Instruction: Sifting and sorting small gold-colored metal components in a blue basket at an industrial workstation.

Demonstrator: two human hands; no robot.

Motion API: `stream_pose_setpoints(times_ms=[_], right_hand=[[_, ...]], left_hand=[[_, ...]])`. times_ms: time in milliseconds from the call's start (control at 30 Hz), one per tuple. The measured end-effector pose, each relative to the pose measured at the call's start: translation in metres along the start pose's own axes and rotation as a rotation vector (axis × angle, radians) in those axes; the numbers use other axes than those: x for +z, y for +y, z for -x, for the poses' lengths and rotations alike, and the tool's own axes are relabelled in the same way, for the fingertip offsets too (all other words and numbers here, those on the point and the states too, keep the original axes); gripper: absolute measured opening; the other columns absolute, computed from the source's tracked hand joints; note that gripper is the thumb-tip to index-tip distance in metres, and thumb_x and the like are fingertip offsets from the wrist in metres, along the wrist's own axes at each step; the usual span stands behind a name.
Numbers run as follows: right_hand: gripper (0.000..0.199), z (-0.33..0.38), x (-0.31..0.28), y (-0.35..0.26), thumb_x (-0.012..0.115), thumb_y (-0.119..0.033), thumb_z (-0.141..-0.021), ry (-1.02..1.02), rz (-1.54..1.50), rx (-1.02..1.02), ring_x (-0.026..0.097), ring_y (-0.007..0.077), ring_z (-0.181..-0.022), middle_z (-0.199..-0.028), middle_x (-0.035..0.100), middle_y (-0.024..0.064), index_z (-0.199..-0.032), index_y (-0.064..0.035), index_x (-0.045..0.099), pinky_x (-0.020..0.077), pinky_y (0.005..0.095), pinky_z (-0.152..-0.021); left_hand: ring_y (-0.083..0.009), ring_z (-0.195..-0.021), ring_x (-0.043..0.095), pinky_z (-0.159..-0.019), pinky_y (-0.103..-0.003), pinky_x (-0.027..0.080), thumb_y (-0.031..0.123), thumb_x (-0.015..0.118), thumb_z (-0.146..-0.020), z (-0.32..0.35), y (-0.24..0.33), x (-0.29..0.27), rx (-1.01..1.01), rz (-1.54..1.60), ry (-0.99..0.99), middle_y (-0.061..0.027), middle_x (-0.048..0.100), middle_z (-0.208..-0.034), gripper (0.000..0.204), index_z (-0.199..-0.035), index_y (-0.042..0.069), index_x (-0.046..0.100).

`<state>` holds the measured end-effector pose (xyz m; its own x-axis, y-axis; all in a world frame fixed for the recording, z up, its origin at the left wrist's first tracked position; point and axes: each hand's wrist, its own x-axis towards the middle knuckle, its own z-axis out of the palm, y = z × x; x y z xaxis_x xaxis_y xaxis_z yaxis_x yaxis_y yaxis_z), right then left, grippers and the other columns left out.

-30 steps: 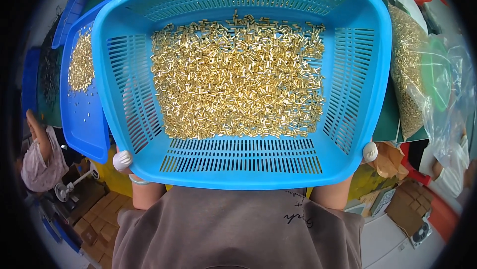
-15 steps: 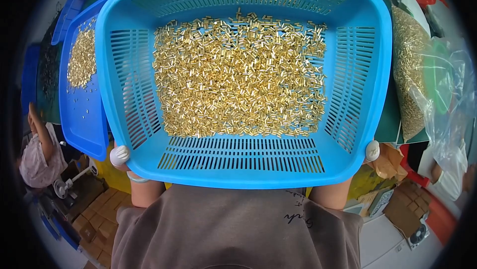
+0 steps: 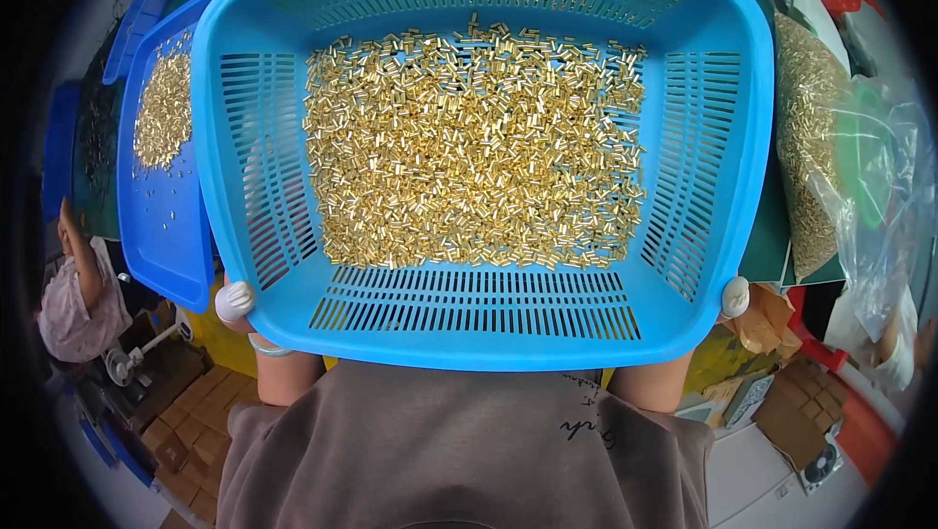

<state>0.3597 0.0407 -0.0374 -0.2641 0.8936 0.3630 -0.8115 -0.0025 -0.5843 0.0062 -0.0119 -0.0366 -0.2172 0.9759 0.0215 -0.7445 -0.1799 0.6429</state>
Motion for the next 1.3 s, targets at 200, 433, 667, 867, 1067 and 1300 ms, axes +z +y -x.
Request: stream_pose_setpoints(times_ms=[200, 433, 667, 867, 1067, 1300], right_hand=[[0.080, 0.008, -0.010, -0.007, 0.065, -0.034, -0.068, 0.018, -0.004, -0.002, 0.046, 0.0360, -0.113, -0.129, 0.039, 0.0262, -0.131, 0.0045, 0.033, 0.0397, 0.0441, -0.095], [0.082, 0.008, -0.013, -0.007, 0.066, -0.039, -0.069, 0.261, 0.048, -0.076, 0.045, 0.0360, -0.114, -0.128, 0.039, 0.0259, -0.130, 0.0049, 0.033, 0.0389, 0.0449, -0.096], [0.079, -0.006, -0.015, -0.010, 0.067, -0.036, -0.068, 0.308, 0.055, -0.132, 0.046, 0.0357, -0.113, -0.126, 0.042, 0.0250, -0.128, 0.0051, 0.035, 0.0389, 0.0455, -0.096], [0.075, -0.014, -0.014, -0.017, 0.068, -0.030, -0.068, 0.294, 0.032, -0.152, 0.047, 0.0353, -0.112, -0.123, 0.045, 0.0240, -0.126, 0.0052, 0.037, 0.0390, 0.0461, -0.096], [0.072, -0.019, -0.011, -0.026, 0.069, -0.027, -0.067, 0.281, 0.010, -0.143, 0.048, 0.0346, -0.111, -0.121, 0.047, 0.0227, -0.124, 0.0052, 0.040, 0.0391, 0.0463, -0.096], [0.094, -0.024, -0.009, -0.035, 0.075, -0.038, -0.061, 0.353, 0.040, -0.096, 0.043, 0.0394, -0.114, -0.126, 0.039, 0.0284, -0.129, 0.0082, 0.030, 0.0384, 0.0490, -0.096]], left_hand=[[-0.0368, -0.112, 0.046, -0.094, -0.044, 0.041, 0.015, 0.059, -0.057, 0.000, -0.003, -0.006, -0.015, 0.024, -0.014, -0.0249, 0.041, -0.125, 0.080, -0.130, -0.004, 0.031], [-0.0366, -0.112, 0.045, -0.093, -0.045, 0.041, 0.017, 0.058, -0.060, -0.005, -0.009, 0.005, 0.000, 0.019, -0.110, -0.0252, 0.041, -0.125, 0.079, -0.130, -0.006, 0.030], [-0.0364, -0.112, 0.045, -0.092, -0.044, 0.041, 0.019, 0.057, -0.063, -0.010, -0.016, 0.021, -0.020, -0.005, -0.148, -0.0254, 0.041, -0.125, 0.077, -0.130, -0.007, 0.029], [-0.0362, -0.110, 0.046, -0.093, -0.045, 0.039, 0.020, 0.057, -0.064, -0.012, -0.022, 0.026, 0.041, -0.038, -0.138, -0.0263, 0.041, -0.124, 0.076, -0.130, -0.007, 0.029], [-0.0358, -0.109, 0.047, -0.092, -0.045, 0.040, 0.021, 0.057, -0.064, -0.014, -0.026, 0.030, -0.017, -0.013, -0.187, -0.0265, 0.042, -0.122, 0.076, -0.129, -0.007, 0.030], [-0.0348, -0.107, 0.048, -0.089, -0.043, 0.044, 0.020, 0.057, -0.065, -0.013, -0.029, 0.033, -0.023, -0.012, -0.191, -0.0260, 0.043, -0.120, 0.073, -0.128, -0.007, 0.031]])
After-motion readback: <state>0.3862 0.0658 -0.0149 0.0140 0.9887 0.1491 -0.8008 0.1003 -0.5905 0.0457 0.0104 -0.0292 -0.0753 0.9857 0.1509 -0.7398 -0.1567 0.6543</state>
